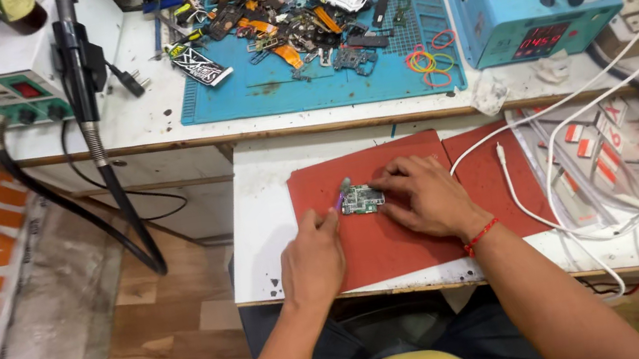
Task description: The person scrubs a small green circuit board with a purple toothbrush on a red work mat. They repeatedly scrub the surface and edges of the board, occasionally flipping it over to clean the other side. The person also briefly handles a white USB cable during the process.
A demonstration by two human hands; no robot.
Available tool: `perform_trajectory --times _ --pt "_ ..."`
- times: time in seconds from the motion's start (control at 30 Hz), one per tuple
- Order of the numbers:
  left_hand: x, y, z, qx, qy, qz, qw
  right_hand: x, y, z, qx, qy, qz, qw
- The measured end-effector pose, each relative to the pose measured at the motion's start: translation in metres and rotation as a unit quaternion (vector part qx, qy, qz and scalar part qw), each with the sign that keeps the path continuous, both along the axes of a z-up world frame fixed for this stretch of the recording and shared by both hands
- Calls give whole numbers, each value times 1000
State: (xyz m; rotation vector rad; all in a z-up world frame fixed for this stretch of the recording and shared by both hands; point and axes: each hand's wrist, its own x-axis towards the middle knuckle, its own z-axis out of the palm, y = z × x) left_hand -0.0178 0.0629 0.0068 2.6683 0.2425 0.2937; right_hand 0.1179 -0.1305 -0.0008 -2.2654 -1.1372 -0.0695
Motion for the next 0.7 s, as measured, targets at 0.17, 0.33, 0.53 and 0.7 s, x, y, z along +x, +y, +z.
perform_trajectory --times 0.17,0.33,0.53,0.7 --pt "-4 -13 -4 41 -14 -70 997 1 -3 -7 34 59 -33 997" --pt "-6 -6 -13 13 -8 -18 1000 -1 -3 -7 13 50 -59 997" --pt "-25 -18 -9 7 -13 -39 999 2 4 2 4 36 -38 999" --pt "-2 -12 -16 -94 166 6 982 5 5 -1 5 24 -26 999"
